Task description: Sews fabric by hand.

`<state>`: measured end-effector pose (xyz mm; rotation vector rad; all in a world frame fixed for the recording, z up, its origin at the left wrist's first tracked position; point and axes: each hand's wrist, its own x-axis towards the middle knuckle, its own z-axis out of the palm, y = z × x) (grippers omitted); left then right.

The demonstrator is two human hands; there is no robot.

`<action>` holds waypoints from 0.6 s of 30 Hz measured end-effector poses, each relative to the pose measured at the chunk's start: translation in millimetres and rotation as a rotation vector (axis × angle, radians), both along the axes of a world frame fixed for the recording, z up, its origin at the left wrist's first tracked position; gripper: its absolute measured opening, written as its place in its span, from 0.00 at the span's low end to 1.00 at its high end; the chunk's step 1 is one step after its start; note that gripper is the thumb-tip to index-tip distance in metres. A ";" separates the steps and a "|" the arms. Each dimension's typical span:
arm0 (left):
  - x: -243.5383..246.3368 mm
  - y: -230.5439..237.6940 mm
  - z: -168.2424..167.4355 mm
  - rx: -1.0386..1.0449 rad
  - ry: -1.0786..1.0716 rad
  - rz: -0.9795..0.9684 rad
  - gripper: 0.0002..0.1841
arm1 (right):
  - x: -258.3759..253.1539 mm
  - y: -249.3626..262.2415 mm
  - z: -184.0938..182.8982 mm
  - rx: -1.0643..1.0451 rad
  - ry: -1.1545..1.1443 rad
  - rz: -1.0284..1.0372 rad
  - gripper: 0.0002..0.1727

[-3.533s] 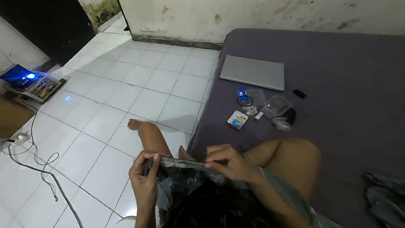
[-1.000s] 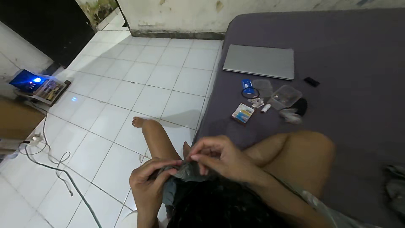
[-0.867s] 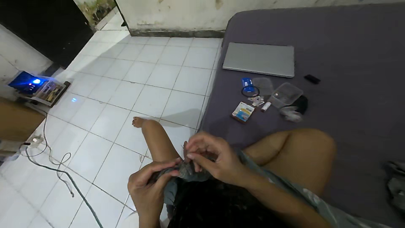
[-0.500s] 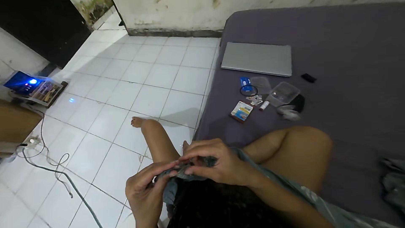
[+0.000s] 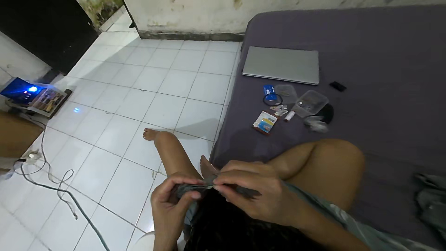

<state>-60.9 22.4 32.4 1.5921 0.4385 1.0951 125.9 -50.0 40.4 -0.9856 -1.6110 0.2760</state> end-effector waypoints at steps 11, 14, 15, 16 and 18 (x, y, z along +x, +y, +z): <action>9.8 -5.9 -1.5 0.064 -0.025 0.002 0.06 | 2.9 -4.0 -2.9 -0.109 0.087 0.107 0.09; 10.5 -7.2 1.3 0.128 -0.007 0.051 0.06 | 2.9 -4.0 -3.8 -0.167 0.201 0.202 0.10; 9.9 -7.2 1.5 0.149 0.000 0.062 0.06 | 1.8 -4.6 -3.7 -0.187 0.243 0.225 0.10; 9.3 -7.0 1.6 0.166 0.005 0.068 0.06 | 0.3 -5.4 -3.2 -0.211 0.281 0.241 0.10; 8.8 -6.8 1.7 0.181 0.005 0.082 0.06 | -2.4 -7.8 -1.9 -0.277 0.330 0.251 0.10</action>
